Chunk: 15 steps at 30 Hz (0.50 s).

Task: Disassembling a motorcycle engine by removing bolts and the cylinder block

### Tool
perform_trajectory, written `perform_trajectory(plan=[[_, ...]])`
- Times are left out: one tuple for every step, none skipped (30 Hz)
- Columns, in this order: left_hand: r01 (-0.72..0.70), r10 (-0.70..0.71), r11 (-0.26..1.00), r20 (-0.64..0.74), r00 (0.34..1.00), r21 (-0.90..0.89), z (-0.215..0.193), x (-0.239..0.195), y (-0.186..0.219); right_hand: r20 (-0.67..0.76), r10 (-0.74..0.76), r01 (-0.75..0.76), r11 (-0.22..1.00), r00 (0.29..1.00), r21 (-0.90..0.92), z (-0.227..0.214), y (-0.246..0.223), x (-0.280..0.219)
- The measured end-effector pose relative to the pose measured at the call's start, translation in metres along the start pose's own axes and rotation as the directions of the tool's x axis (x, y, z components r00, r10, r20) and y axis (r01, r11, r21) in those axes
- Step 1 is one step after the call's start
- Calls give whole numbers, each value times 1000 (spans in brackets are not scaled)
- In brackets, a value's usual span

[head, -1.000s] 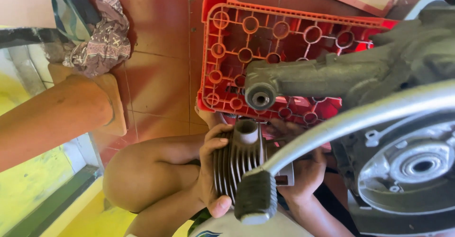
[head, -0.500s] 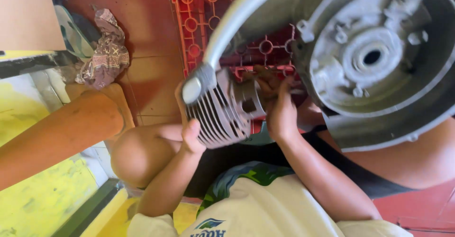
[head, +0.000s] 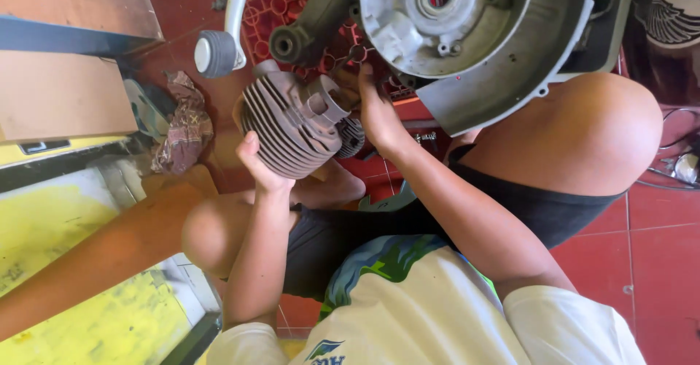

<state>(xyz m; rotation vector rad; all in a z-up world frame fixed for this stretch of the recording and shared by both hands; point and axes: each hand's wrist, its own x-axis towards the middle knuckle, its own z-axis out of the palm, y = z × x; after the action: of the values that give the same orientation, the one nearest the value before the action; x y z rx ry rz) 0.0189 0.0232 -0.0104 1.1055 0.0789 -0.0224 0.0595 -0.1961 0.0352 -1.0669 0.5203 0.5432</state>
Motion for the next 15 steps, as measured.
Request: perform_trajectory(plan=[[-18,18,1000,-9,1000,24,5,1,2,-22,21,-23,992,1000,-120,5,-17,-9],[-23,23,999,-3,1000,29,3,1,0,-19,14,-16,993,1000,-116,5,-20,-12],[-11,13,997,-21,1000,71,0,1,-1,-21,27,-30,985,999,-170,4,-24,-16],[1,4,994,-39,999,113,-3,0,-2,-24,39,-43,974,999,-223,5,-28,-20],[-10,15,993,-43,999,115,6,0,-4,-13,35,-37,973,999,-228,-2,-18,-13],[-5,12,995,-63,998,99,15,1,-5,-45,-102,95,988,994,-125,-8,-9,-4],[-6,12,997,-82,997,81,24,4,-6,-87,-236,234,972,968,-26,-13,-2,6],[-22,29,997,-85,996,80,26,5,-6,-74,-244,242,970,967,-31,-13,7,15],[-13,25,991,-89,996,130,27,5,-6,-79,-271,281,940,959,195,-13,18,22],[-3,20,984,-94,995,180,29,5,-6,-89,-293,303,859,952,412,-14,28,29],[-12,30,984,-100,995,179,35,5,-4,-78,-295,301,862,952,408,-15,35,32],[-22,42,980,-101,994,198,40,4,-3,-64,-326,322,851,943,414,-17,42,35],[-34,56,976,-96,994,217,47,7,0,-52,-362,349,838,931,420,-18,47,39],[-46,68,975,-96,993,215,60,7,4,-44,-369,353,837,928,418,-17,35,29],[-100,128,951,-79,989,292,73,6,7,-43,-349,348,898,936,270,-18,25,19]])
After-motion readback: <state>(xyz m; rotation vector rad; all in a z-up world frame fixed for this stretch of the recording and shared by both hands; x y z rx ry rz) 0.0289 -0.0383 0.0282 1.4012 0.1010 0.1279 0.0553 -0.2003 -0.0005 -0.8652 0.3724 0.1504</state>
